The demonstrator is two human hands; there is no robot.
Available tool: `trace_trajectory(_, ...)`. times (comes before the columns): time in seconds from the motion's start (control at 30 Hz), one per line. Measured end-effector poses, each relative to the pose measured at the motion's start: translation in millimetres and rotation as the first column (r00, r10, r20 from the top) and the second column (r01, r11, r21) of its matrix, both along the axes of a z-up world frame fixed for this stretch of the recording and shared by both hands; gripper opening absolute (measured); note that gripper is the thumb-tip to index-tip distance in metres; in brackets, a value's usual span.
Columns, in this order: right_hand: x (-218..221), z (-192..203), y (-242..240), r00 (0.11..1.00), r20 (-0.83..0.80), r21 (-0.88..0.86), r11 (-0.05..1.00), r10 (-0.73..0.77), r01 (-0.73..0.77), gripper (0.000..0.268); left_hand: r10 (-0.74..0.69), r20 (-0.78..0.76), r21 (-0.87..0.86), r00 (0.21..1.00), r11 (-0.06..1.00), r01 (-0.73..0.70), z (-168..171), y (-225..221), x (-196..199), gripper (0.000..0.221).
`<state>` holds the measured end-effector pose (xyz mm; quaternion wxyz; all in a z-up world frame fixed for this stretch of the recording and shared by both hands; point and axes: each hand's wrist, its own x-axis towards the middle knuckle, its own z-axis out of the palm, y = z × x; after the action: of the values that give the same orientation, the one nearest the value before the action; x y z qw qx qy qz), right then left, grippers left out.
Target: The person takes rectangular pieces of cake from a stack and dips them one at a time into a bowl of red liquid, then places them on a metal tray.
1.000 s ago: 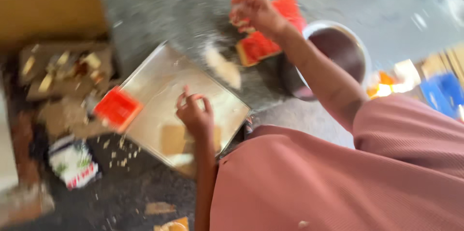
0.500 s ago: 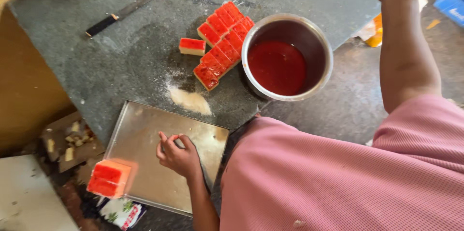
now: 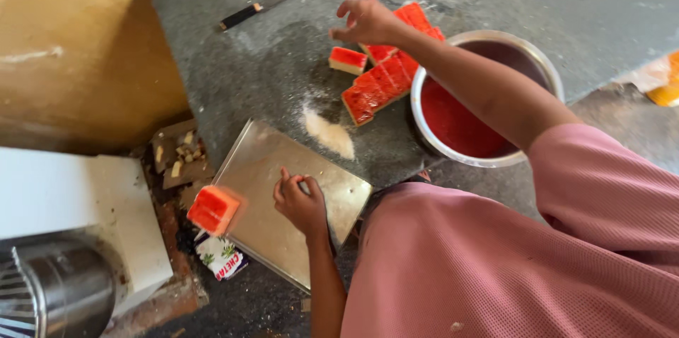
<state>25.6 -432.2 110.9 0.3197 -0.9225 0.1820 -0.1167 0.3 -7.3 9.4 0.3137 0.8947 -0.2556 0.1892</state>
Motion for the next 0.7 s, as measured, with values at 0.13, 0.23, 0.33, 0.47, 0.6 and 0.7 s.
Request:
trace_trajectory(0.13,39,-49,24,0.958,-0.286,-0.500,0.853,0.003,-0.151,0.084,0.016,-0.011,-0.024,1.000,1.000,-0.017,0,0,2,0.010)
trace_trajectory(0.23,41,-67,17,0.859,-0.511,-0.482,0.837,-0.027,-0.260,0.063,0.033,-0.032,-0.035,0.999,0.999,-0.034,-2,-1,0,0.011)
trace_trajectory(0.33,26,-48,6,0.888,-0.433,-0.268,0.918,0.155,-0.291,0.052,0.045,-0.046,-0.036,0.998,0.998,-0.047,-4,0,1,0.010)
trace_trajectory(0.47,-33,27,3,0.958,-0.155,0.235,0.951,0.242,-0.203,0.040,0.011,-0.049,-0.046,0.999,0.999,-0.013,-4,2,2,0.011)
trace_trajectory(0.6,-122,93,7,0.979,0.190,0.822,0.532,0.076,-0.201,0.052,0.002,-0.073,-0.053,0.997,0.999,-0.006,-5,2,3,0.010)
trace_trajectory(0.7,-189,118,12,0.977,0.209,0.817,0.544,0.035,-0.194,0.050,-0.002,-0.066,-0.033,0.998,0.999,-0.001,-4,2,2,0.009)
